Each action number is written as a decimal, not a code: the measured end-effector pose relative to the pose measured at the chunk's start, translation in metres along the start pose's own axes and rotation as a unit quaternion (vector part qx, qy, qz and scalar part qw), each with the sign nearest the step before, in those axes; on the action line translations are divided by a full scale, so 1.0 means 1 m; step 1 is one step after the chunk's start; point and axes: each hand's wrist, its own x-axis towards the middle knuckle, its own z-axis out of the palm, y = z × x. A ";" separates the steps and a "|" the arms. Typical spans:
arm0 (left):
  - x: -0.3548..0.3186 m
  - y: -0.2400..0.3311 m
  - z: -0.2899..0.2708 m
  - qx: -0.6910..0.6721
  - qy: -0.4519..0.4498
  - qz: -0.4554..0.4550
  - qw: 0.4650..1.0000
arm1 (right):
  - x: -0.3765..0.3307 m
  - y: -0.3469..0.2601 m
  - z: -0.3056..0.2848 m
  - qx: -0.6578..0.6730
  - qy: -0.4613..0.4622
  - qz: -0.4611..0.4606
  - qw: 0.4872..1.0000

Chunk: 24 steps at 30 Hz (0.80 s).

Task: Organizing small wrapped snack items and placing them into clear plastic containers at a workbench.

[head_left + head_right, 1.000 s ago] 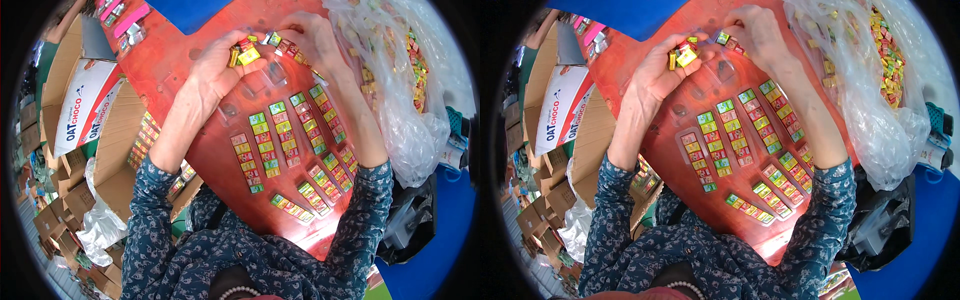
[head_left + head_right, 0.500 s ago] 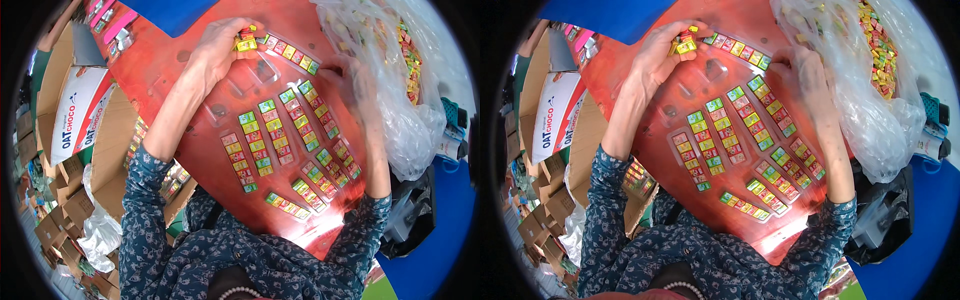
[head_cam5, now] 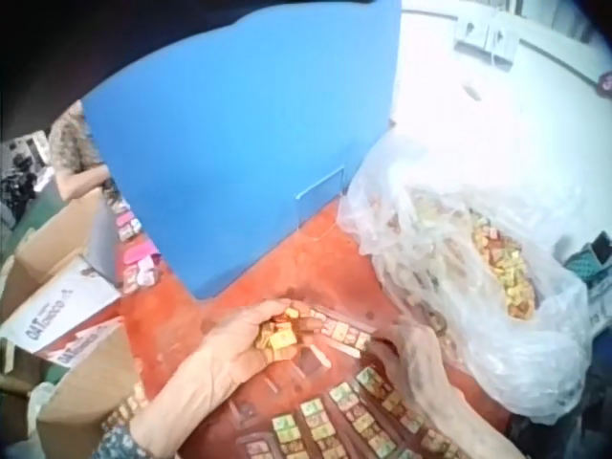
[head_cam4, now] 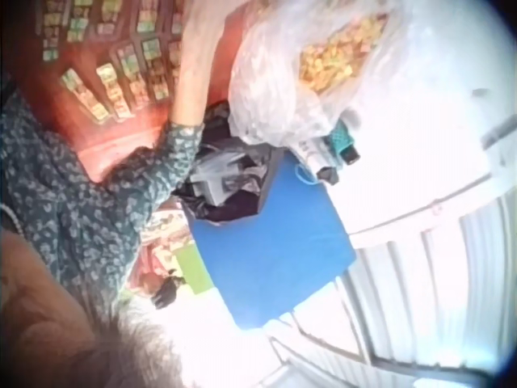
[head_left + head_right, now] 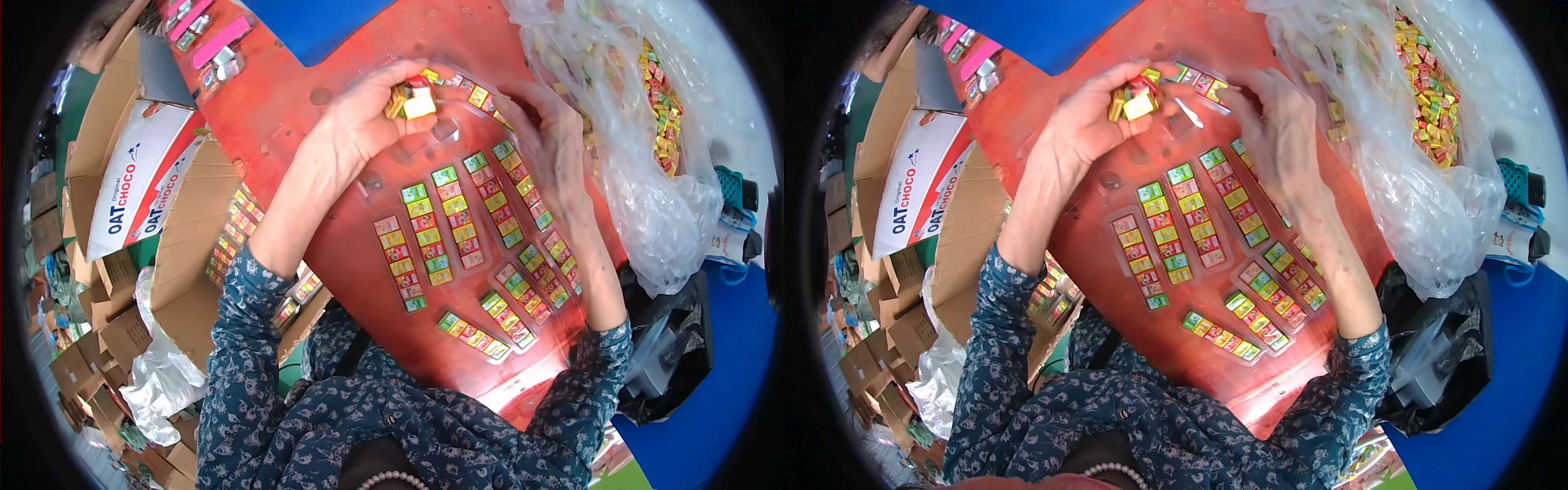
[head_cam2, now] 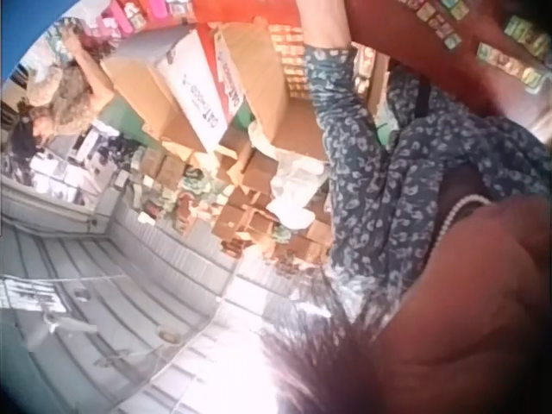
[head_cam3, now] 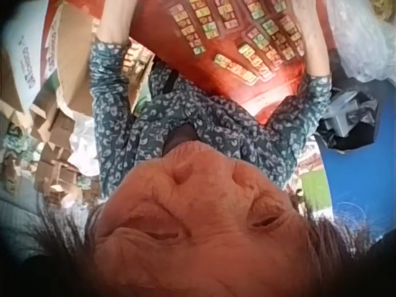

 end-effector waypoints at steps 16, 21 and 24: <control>-0.066 -0.009 -0.012 -0.079 -0.080 -0.035 0.993 | 0.019 -0.043 0.033 0.197 -0.030 0.007 0.980; -0.089 -0.002 -0.024 -0.005 0.031 0.023 0.999 | 0.026 -0.018 0.031 0.136 0.072 0.072 0.985; -0.099 0.003 -0.033 -0.006 0.043 0.037 0.998 | 0.025 -0.013 0.047 0.134 0.045 0.091 0.986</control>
